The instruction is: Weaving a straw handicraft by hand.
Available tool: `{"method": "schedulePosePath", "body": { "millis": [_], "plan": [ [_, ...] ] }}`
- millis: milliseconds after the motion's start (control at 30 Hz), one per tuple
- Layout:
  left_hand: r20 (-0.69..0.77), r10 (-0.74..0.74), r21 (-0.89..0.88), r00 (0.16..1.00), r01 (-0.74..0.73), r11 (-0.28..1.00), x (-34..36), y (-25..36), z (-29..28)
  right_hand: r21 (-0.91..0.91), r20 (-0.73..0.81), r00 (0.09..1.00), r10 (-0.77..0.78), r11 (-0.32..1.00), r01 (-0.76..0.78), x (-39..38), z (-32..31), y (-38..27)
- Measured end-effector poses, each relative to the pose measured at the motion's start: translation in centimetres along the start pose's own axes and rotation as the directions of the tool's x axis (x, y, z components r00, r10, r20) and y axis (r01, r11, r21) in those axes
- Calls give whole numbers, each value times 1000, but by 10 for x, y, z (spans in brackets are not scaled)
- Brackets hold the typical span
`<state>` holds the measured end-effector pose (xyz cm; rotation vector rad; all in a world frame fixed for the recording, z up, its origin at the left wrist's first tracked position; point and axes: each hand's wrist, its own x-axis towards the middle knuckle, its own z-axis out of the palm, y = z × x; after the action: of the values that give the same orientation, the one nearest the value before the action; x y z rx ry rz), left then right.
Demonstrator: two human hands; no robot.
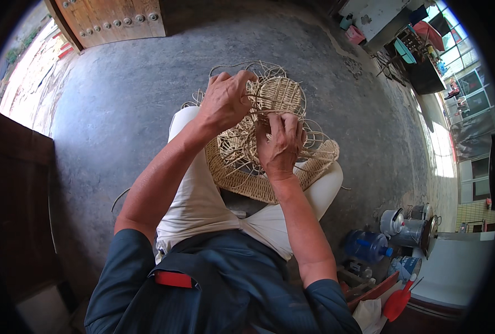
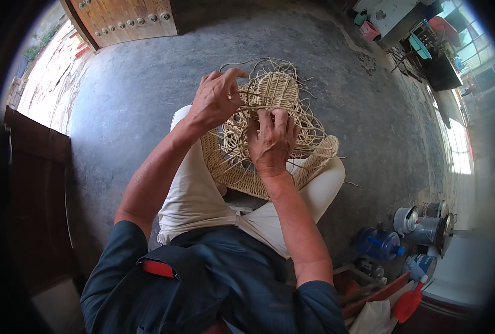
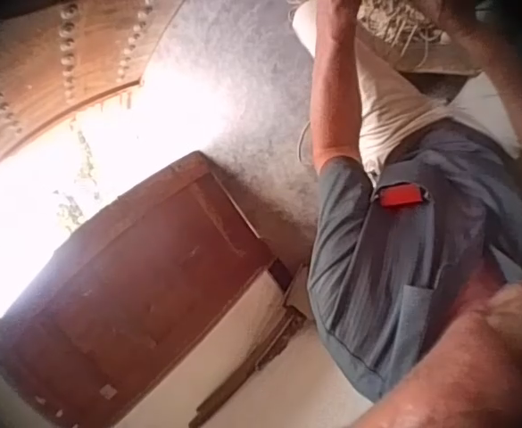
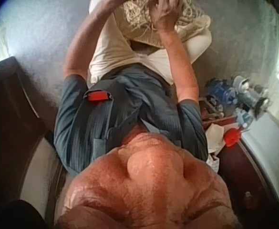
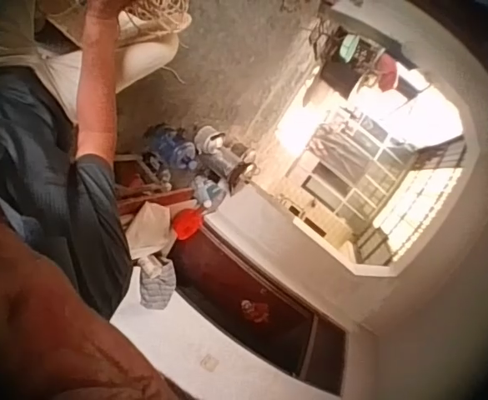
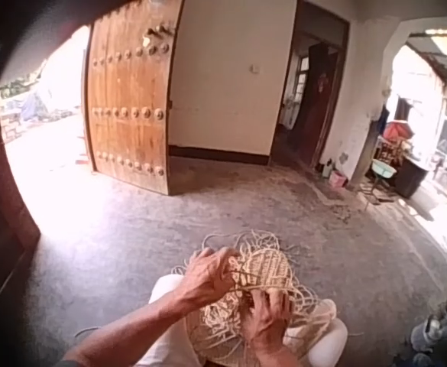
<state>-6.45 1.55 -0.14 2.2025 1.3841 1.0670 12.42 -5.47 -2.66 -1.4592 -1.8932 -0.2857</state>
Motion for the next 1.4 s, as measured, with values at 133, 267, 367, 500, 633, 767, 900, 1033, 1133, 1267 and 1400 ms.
{"method": "schedulePosePath", "body": {
  "millis": [133,267,367,500,633,767,900,1033,1133,1267,1400],
  "plan": [
    [-206,160,283,965,-98,954,-10,11,7,21,-45,998,-37,999,38,3,4,-7],
    [-161,72,453,984,9,892,-25,1,-5,30,-70,997,-45,998,47,8,7,-13],
    [-254,-84,454,963,196,869,-36,-12,-23,8,-78,990,-118,993,119,3,17,-7],
    [-371,-192,436,909,353,828,-60,-77,-85,-69,-54,990,-127,990,124,6,14,-7],
    [-261,-708,-162,656,693,703,-112,-175,-189,-37,-93,988,-122,992,119,8,15,-8],
    [-457,-742,-200,491,756,624,-203,-255,-315,25,-67,995,-76,997,78,10,12,-11],
    [-608,-738,-343,294,740,578,-305,-293,-443,74,-33,996,-78,994,80,15,13,-13],
    [-682,-700,-340,212,756,560,-365,-284,-480,78,-26,995,-101,992,103,15,8,-11],
    [-752,-619,-554,-225,725,409,-441,-274,-578,206,-172,985,-26,977,62,22,16,-4],
    [-721,-681,-202,-129,979,28,-459,-273,-490,74,-174,984,-21,997,34,28,8,-4],
    [-186,-935,-216,301,916,337,-387,-237,-336,146,-88,989,120,984,-107,27,9,-11]
  ]
}}
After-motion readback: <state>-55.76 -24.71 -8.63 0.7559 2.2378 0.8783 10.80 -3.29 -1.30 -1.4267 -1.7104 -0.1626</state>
